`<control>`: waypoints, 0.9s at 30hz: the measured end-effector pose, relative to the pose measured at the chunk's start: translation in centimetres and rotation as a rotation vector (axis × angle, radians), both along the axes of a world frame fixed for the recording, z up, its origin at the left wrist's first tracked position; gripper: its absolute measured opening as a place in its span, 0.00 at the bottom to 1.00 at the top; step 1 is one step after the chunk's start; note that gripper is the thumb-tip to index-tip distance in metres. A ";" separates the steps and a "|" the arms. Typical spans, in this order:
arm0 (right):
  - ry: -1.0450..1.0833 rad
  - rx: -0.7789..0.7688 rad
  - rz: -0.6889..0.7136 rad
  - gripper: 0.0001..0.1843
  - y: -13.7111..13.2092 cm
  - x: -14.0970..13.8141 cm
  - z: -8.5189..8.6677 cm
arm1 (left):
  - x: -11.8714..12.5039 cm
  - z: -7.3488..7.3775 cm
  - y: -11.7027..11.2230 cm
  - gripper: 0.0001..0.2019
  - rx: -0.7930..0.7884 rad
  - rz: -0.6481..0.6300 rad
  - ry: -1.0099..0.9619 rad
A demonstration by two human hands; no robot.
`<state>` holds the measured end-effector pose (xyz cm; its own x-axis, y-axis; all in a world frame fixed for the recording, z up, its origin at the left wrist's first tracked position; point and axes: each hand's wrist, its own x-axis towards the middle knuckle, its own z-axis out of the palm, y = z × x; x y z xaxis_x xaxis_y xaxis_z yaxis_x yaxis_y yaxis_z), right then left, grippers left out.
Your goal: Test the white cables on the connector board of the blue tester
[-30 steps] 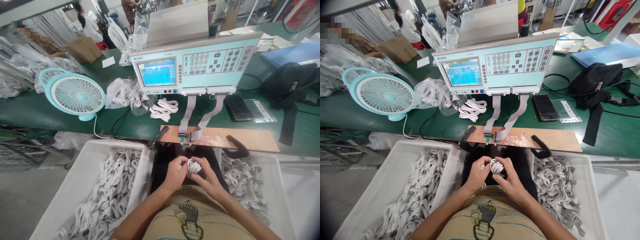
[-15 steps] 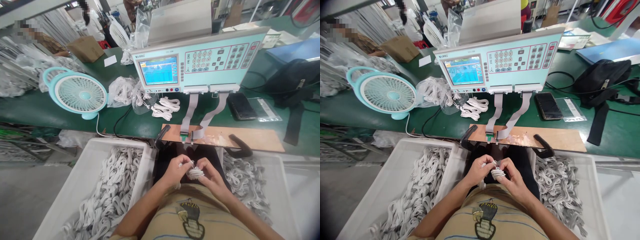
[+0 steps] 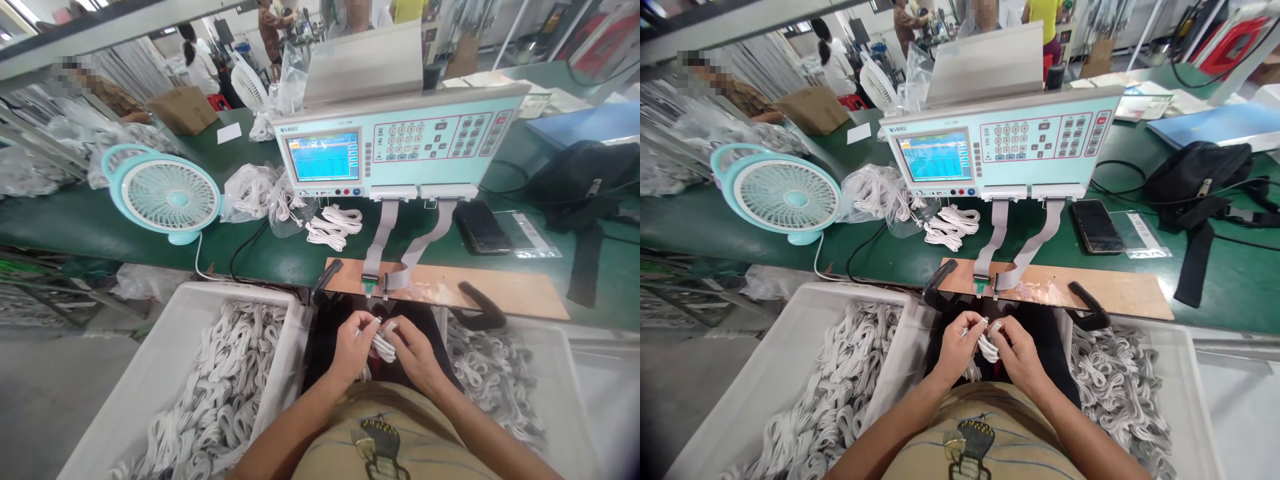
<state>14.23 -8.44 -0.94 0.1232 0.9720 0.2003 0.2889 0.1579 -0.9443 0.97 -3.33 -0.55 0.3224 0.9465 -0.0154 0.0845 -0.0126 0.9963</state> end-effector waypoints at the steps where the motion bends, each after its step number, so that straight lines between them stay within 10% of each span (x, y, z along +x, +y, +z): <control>1: 0.084 -0.019 -0.041 0.10 0.5 0.1 -0.3 | 0.2 -0.2 0.2 0.10 0.000 0.019 -0.002; 17: 0.378 -0.188 -0.181 0.16 3.4 0.8 -0.3 | 1.0 -2.0 2.0 0.09 -0.238 -0.004 -0.127; 22: 0.572 -0.290 -0.159 0.15 3.5 0.7 -0.3 | 0.1 -1.1 3.2 0.12 -0.148 -0.214 -0.047; 27: 0.655 -0.285 -0.166 0.16 3.9 0.6 -0.4 | 0.2 -0.9 3.7 0.14 -0.002 -0.141 -0.015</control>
<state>14.85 -4.57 -1.30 0.2815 0.9333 -0.2231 -0.3499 -0.1167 -0.9295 1.20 0.40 -1.45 0.4525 0.8917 -0.0109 0.0668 -0.0217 0.9975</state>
